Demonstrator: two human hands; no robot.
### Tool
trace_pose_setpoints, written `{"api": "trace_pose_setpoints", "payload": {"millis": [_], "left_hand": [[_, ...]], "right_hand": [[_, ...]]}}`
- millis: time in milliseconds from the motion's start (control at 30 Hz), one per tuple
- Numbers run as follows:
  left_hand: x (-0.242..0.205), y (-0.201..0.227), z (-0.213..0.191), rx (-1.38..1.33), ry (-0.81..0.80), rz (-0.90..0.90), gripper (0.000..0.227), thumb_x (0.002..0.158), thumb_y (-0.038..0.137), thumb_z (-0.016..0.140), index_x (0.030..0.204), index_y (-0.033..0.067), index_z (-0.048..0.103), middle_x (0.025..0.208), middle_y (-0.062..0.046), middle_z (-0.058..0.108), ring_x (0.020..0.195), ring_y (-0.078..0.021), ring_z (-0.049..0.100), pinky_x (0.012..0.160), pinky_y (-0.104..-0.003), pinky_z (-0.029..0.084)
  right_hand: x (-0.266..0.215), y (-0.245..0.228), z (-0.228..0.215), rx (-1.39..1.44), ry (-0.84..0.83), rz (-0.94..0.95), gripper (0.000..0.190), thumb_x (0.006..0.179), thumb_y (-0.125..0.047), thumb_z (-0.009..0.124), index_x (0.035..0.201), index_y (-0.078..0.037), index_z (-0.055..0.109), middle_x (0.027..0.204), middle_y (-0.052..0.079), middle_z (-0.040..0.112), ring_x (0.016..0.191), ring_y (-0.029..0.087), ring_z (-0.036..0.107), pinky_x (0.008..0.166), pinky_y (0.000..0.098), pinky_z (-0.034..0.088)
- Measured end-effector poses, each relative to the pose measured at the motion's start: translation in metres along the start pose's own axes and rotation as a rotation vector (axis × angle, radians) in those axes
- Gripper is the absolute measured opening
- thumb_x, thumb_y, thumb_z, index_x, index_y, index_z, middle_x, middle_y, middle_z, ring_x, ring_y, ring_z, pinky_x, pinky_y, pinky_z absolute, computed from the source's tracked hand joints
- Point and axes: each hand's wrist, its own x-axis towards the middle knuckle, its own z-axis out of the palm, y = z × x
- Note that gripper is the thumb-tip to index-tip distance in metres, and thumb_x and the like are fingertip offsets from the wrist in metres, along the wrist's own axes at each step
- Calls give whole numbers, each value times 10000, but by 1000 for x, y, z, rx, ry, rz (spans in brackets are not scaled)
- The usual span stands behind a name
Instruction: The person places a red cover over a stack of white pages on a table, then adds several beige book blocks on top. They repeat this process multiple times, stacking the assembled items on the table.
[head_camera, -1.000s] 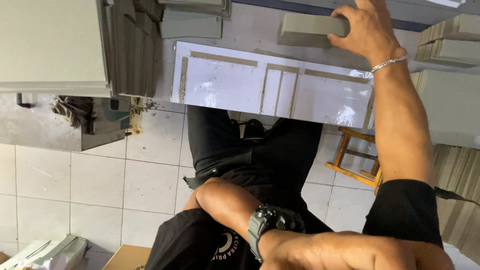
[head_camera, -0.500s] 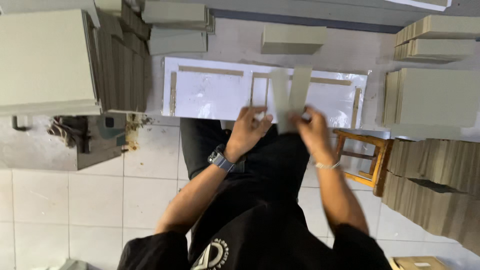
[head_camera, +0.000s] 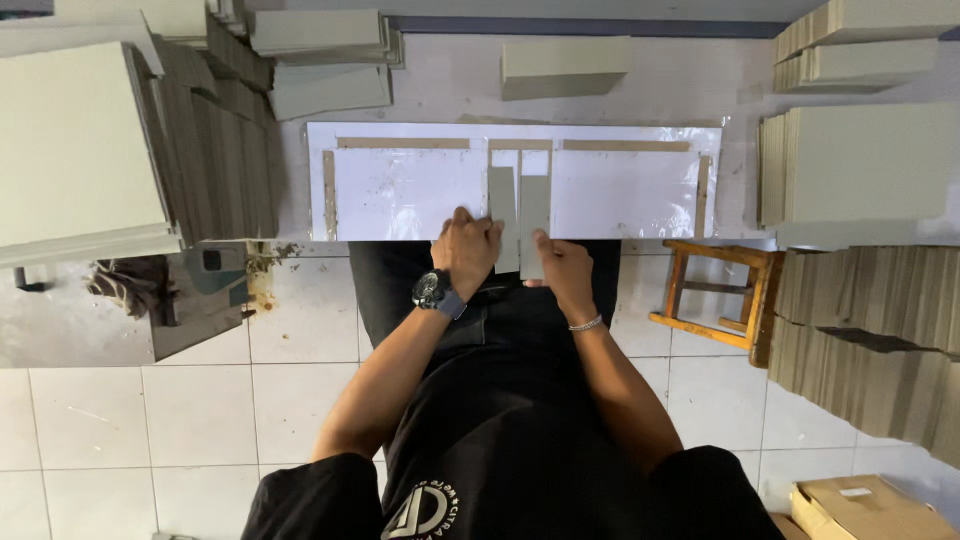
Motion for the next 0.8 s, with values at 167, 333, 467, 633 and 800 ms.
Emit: {"api": "trace_pose_setpoints", "payload": {"millis": [167, 333, 467, 633, 800], "left_hand": [[0, -8, -9, 158, 355, 336, 452, 890, 521, 838, 932, 129, 616, 986, -20, 399, 933, -350, 617, 762, -459, 541], [-29, 11, -66, 359, -29, 390, 1184, 767, 693, 877, 1685, 140, 375, 1699, -205, 215, 1554, -505, 253, 1204, -567, 313], [-19, 18, -67, 433, -224, 356, 1328, 772, 668, 890, 1793, 192, 187, 1851, -177, -68, 1651, -533, 17, 1279, -618, 181], [-6, 16, -71, 385, -202, 358, 1287, 758, 633, 908, 1780, 227, 240, 1844, -177, -52, 1634, -546, 31, 1252, -623, 202], [11, 15, -64, 430, -202, 341, 1308, 740, 670, 906, 1777, 247, 230, 1837, -171, -78, 1628, -539, -5, 1226, -636, 201]], "right_hand": [[-23, -38, -9, -91, -49, 91, 794, 1096, -533, 623, 1410, 196, 603, 1354, 442, 638, 889, 402, 795, 748, 422, 718], [-37, -34, -24, -734, 214, -443, 516, 1087, -542, 675, 1293, -72, 730, 1266, 202, 680, 1261, 442, 674, 955, 535, 637], [-8, -43, -8, -833, 292, -921, 542, 1143, -389, 627, 1653, -222, 549, 1727, 282, 249, 1575, 582, 215, 1216, 765, 253], [35, -35, -9, -943, 334, -992, 540, 1153, -426, 582, 1675, -293, 543, 1789, 281, 139, 1613, 561, 96, 1213, 777, 167], [67, -25, -8, -1035, 425, -1021, 587, 1124, -570, 558, 1682, -389, 520, 1777, 277, 177, 1614, 526, 108, 1198, 761, 181]]}}
